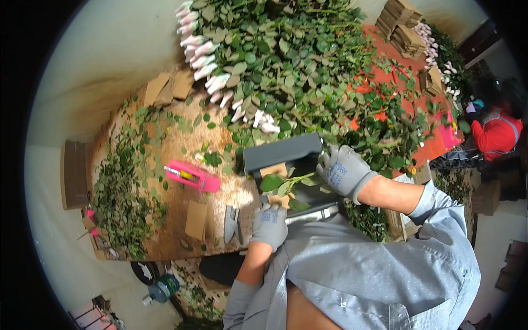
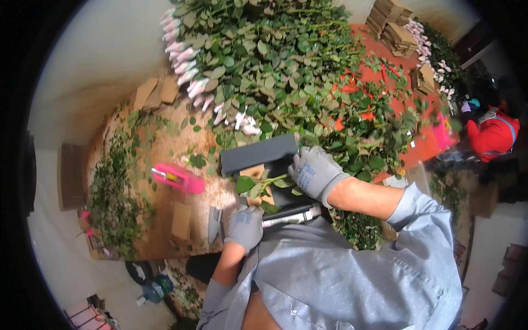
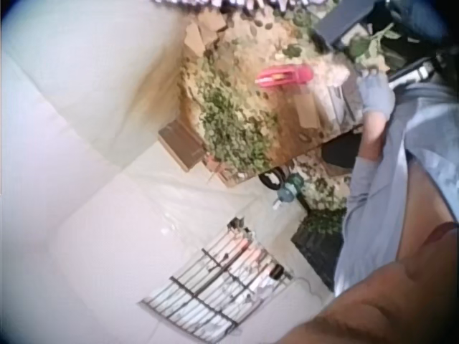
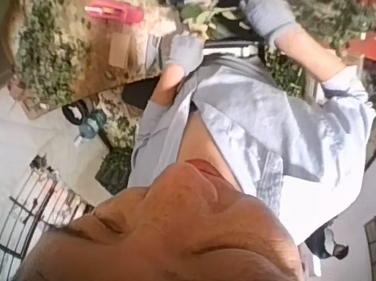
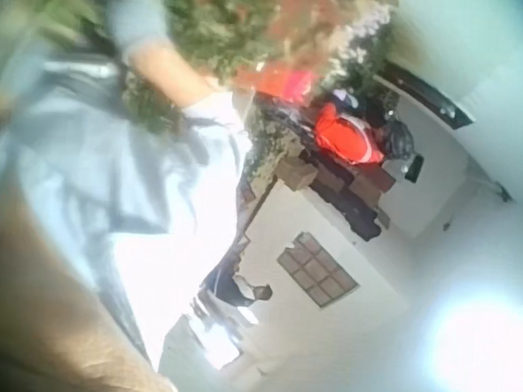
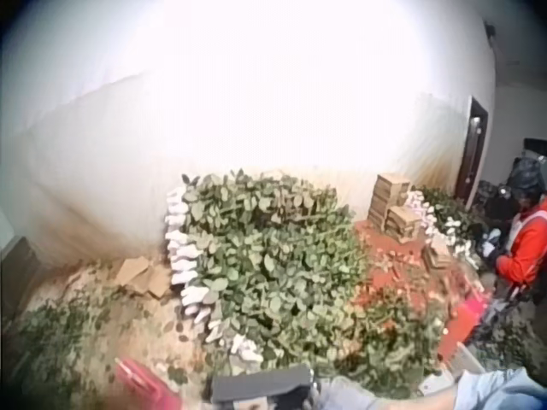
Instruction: The person assembles floral arrangements by placing green leafy stems into a gray plastic holder on a table. They repeatedly pick up stems, insert them into the holder, and adjust the arrangement while other workers are visible in the background.
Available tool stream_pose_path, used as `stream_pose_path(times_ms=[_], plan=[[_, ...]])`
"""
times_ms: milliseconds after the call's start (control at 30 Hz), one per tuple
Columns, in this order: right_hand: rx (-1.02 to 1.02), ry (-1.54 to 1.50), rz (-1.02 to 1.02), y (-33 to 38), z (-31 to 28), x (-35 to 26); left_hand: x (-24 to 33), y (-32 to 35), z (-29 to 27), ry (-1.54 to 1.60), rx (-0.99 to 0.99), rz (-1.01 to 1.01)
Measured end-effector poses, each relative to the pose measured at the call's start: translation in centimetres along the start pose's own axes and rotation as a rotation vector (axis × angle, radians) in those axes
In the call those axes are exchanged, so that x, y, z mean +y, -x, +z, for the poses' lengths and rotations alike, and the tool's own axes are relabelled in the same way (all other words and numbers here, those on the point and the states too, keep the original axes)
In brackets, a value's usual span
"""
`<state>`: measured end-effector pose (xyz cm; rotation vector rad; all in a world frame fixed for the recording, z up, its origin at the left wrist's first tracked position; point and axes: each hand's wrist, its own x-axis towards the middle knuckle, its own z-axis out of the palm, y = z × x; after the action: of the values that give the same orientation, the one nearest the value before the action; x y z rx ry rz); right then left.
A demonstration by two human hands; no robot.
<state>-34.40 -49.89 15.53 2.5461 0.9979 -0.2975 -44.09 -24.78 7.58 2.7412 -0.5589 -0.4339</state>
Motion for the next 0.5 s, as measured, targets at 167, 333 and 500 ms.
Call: stream_pose_path(times_ms=[167, 333, 500], plan=[[-0.166, -0.148, 0.006, -0.9, 7.0, -2.5, 0.1, 0.1, 0.0, 0.020, -0.025, -0.033], [-0.110, -0.083, 0.071, -0.7, 3.3, -2.9, -0.1, 0.3, 0.2, 0.024, -0.044, -0.038], [0.077, -0.495, -0.128, -3.6, -0.7, -4.2, 0.0, 0.1, 0.0, 0.043, -0.043, -0.036]])
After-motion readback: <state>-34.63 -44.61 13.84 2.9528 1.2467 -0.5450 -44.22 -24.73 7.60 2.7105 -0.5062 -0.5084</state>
